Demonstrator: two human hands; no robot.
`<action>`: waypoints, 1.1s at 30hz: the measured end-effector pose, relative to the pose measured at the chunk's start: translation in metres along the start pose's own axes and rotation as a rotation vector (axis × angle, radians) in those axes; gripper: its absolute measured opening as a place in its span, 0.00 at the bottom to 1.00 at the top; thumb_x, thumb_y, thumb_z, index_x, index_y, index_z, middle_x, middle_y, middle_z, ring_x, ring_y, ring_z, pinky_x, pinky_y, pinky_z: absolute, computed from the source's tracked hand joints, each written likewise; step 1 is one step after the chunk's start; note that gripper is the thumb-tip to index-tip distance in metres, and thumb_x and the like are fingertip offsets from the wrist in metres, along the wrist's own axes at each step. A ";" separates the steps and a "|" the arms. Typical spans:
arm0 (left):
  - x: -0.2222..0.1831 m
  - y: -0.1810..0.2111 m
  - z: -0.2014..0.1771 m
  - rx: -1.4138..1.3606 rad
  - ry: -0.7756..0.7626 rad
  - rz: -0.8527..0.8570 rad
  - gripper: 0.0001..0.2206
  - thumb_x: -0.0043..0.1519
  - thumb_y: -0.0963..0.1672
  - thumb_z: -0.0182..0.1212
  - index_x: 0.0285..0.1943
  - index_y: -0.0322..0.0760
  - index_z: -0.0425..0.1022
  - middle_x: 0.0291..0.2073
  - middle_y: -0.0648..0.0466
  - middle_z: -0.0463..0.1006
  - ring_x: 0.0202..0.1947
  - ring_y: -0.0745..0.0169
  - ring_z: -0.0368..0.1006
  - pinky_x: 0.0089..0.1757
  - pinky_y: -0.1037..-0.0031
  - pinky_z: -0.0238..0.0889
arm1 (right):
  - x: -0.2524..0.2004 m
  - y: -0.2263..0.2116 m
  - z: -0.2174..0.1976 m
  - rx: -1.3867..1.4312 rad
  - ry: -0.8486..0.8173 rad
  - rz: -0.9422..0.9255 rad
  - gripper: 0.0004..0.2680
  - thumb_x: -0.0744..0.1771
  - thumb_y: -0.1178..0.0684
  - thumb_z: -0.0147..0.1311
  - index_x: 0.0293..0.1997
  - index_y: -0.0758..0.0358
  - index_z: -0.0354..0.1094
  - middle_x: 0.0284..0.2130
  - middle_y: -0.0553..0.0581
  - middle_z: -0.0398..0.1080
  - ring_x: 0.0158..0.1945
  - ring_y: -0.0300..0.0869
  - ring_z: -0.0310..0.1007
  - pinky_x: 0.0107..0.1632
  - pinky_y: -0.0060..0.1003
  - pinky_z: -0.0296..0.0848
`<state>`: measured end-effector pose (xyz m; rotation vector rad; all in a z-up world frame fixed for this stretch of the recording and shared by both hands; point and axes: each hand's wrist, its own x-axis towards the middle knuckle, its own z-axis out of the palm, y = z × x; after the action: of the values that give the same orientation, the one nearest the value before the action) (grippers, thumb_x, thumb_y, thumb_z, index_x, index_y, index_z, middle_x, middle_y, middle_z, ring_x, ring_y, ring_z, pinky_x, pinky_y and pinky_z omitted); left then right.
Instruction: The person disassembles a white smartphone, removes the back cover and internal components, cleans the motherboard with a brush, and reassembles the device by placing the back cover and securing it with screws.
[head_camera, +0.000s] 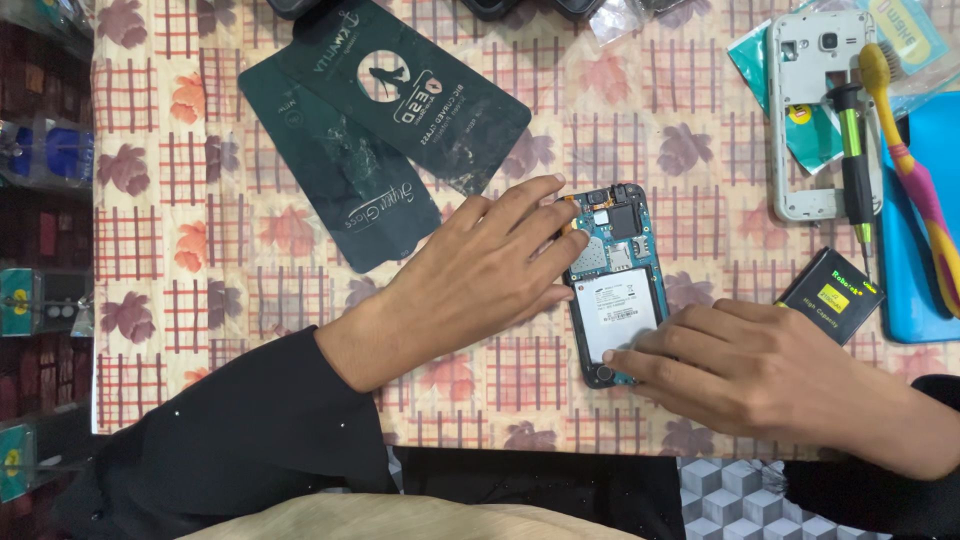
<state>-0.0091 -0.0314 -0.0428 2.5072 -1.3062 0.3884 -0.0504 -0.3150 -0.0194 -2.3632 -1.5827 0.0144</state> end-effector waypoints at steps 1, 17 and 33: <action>0.000 0.000 0.000 0.008 -0.005 0.003 0.28 0.54 0.53 0.72 0.57 0.31 0.75 0.57 0.43 0.74 0.65 0.45 0.63 0.50 0.57 0.70 | 0.000 0.001 0.001 -0.009 -0.003 0.008 0.16 0.58 0.50 0.64 0.49 0.57 0.77 0.35 0.51 0.79 0.33 0.41 0.78 0.31 0.37 0.78; -0.001 -0.002 0.002 -0.015 -0.021 -0.049 0.25 0.57 0.53 0.71 0.57 0.38 0.75 0.64 0.44 0.68 0.69 0.44 0.57 0.51 0.50 0.66 | -0.009 0.021 -0.012 0.048 0.029 0.388 0.07 0.62 0.53 0.65 0.38 0.60 0.78 0.32 0.55 0.79 0.31 0.38 0.80 0.27 0.29 0.78; -0.007 0.003 0.006 -0.020 -0.068 -0.077 0.29 0.58 0.58 0.65 0.61 0.42 0.71 0.66 0.44 0.65 0.70 0.46 0.56 0.57 0.36 0.51 | -0.001 0.017 -0.015 -0.009 -0.084 0.525 0.15 0.59 0.52 0.67 0.49 0.59 0.78 0.36 0.55 0.78 0.34 0.43 0.79 0.33 0.36 0.80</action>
<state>-0.0147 -0.0303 -0.0504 2.5656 -1.2268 0.2746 -0.0325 -0.3252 -0.0098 -2.7428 -0.9491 0.2203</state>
